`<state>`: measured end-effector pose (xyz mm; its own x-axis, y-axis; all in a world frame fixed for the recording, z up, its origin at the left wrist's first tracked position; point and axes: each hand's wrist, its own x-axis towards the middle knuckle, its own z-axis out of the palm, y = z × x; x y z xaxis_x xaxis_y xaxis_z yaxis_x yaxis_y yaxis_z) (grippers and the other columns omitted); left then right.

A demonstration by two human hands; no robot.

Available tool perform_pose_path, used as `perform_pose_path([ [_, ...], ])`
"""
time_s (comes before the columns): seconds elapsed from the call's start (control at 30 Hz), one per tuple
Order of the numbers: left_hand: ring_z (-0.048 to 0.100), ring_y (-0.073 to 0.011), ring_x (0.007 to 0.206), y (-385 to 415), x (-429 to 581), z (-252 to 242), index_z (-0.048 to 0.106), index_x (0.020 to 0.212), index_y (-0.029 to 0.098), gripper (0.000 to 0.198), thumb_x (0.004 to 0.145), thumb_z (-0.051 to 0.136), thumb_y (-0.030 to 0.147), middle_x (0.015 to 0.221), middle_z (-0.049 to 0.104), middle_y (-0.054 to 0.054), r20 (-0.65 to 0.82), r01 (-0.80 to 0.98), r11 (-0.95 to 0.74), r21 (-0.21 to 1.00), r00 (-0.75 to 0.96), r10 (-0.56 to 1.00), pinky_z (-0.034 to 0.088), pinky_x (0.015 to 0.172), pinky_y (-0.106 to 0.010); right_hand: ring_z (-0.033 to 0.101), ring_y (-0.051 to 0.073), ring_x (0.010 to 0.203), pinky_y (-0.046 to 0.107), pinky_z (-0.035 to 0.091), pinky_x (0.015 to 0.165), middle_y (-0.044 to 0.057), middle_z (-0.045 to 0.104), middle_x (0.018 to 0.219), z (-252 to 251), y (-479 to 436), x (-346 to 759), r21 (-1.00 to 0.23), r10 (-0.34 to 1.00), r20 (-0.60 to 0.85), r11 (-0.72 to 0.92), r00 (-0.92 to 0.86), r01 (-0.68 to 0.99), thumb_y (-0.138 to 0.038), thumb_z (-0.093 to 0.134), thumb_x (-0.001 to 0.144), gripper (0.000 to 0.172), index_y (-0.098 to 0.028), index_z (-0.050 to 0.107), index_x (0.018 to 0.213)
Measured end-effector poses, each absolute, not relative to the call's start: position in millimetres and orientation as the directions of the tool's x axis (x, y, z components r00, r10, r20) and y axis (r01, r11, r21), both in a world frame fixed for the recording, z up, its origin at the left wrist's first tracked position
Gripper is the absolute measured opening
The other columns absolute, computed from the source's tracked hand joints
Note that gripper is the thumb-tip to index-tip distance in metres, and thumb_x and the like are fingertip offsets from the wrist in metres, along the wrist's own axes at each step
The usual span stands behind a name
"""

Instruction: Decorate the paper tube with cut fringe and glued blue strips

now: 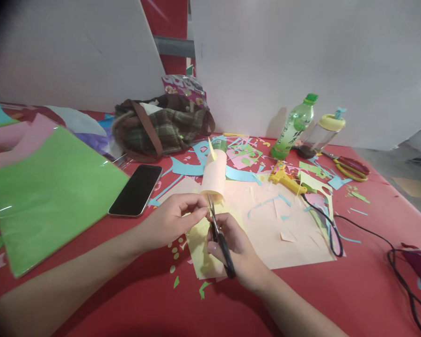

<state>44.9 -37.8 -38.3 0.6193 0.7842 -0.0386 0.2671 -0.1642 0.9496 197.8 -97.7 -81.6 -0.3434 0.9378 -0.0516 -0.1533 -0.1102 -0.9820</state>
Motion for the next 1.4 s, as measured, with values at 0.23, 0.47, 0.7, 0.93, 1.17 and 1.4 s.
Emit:
perform_pose_path([
  [0.23, 0.049, -0.0073, 0.052, -41.9, 47.7, -40.7, 0.044, 0.061, 0.016, 0.018, 0.077, 0.038, 0.022, 0.055, 0.050, 0.004, -0.047, 0.269, -0.145, 0.952, 0.598, 0.800, 0.036, 0.049, -0.018, 0.042, 0.013, 0.067, 0.029, 0.037, 0.063, 0.002, 0.044, 0.078, -80.7, -97.4, 196.8, -0.984, 0.938, -0.054, -0.109, -0.343, -0.143, -0.035, 0.052, 0.073, 0.026, -0.022, 0.041, 0.093],
  [0.47, 0.051, -0.0079, 0.052, -42.9, 48.9, -43.3, 0.044, 0.061, 0.016, 0.019, 0.078, 0.037, 0.022, 0.055, 0.052, 0.004, -0.049, 0.265, -0.133, 0.955, 0.584, 0.811, 0.038, 0.051, -0.020, 0.043, 0.014, 0.067, 0.029, 0.037, 0.063, 0.002, 0.044, 0.077, -80.1, -97.1, 196.6, -0.986, 0.938, -0.061, -0.110, -0.341, -0.127, -0.036, 0.052, 0.073, 0.026, -0.022, 0.041, 0.092],
  [0.7, 0.050, -0.0075, 0.053, -43.8, 48.7, -43.5, 0.044, 0.061, 0.016, 0.019, 0.078, 0.037, 0.020, 0.055, 0.051, 0.004, -0.029, 0.271, -0.160, 0.949, 0.580, 0.814, 0.037, 0.051, -0.018, 0.043, 0.013, 0.066, 0.028, 0.036, 0.062, 0.001, 0.044, 0.077, -82.1, -96.8, 197.6, -0.982, 0.935, -0.062, -0.118, -0.348, -0.144, -0.036, 0.053, 0.073, 0.026, -0.021, 0.041, 0.092],
  [0.93, 0.044, -0.0072, 0.053, -42.8, 47.8, -41.1, 0.045, 0.060, 0.015, 0.018, 0.076, 0.038, 0.019, 0.056, 0.048, 0.004, -0.027, 0.324, -0.192, 0.926, 0.565, 0.824, 0.033, 0.048, -0.018, 0.042, 0.011, 0.061, 0.027, 0.036, 0.058, 0.000, 0.044, 0.074, -83.5, -97.0, 196.3, -0.977, 0.939, -0.080, -0.140, -0.335, -0.159, -0.037, 0.053, 0.073, 0.026, -0.022, 0.041, 0.090],
  [1.17, 0.035, -0.0064, 0.049, -39.8, 45.1, -38.9, 0.050, 0.063, 0.015, 0.018, 0.075, 0.038, 0.021, 0.052, 0.039, 0.005, -0.041, 0.395, -0.236, 0.888, 0.578, 0.815, 0.028, 0.045, -0.017, 0.041, 0.011, 0.058, 0.026, 0.034, 0.055, -0.001, 0.044, 0.072, -82.3, -97.4, 195.9, -0.977, 0.934, -0.096, -0.155, -0.345, -0.146, -0.038, 0.053, 0.073, 0.027, -0.022, 0.041, 0.091],
  [1.4, 0.033, -0.0059, 0.047, -38.9, 42.2, -36.4, 0.051, 0.063, 0.015, 0.018, 0.075, 0.039, 0.022, 0.049, 0.038, 0.005, -0.060, 0.428, -0.255, 0.867, 0.599, 0.799, 0.027, 0.044, -0.017, 0.040, 0.009, 0.056, 0.025, 0.033, 0.053, -0.002, 0.043, 0.071, -81.2, -97.6, 196.5, -0.976, 0.929, -0.112, -0.169, -0.354, -0.135, -0.037, 0.053, 0.073, 0.026, -0.022, 0.040, 0.091],
])
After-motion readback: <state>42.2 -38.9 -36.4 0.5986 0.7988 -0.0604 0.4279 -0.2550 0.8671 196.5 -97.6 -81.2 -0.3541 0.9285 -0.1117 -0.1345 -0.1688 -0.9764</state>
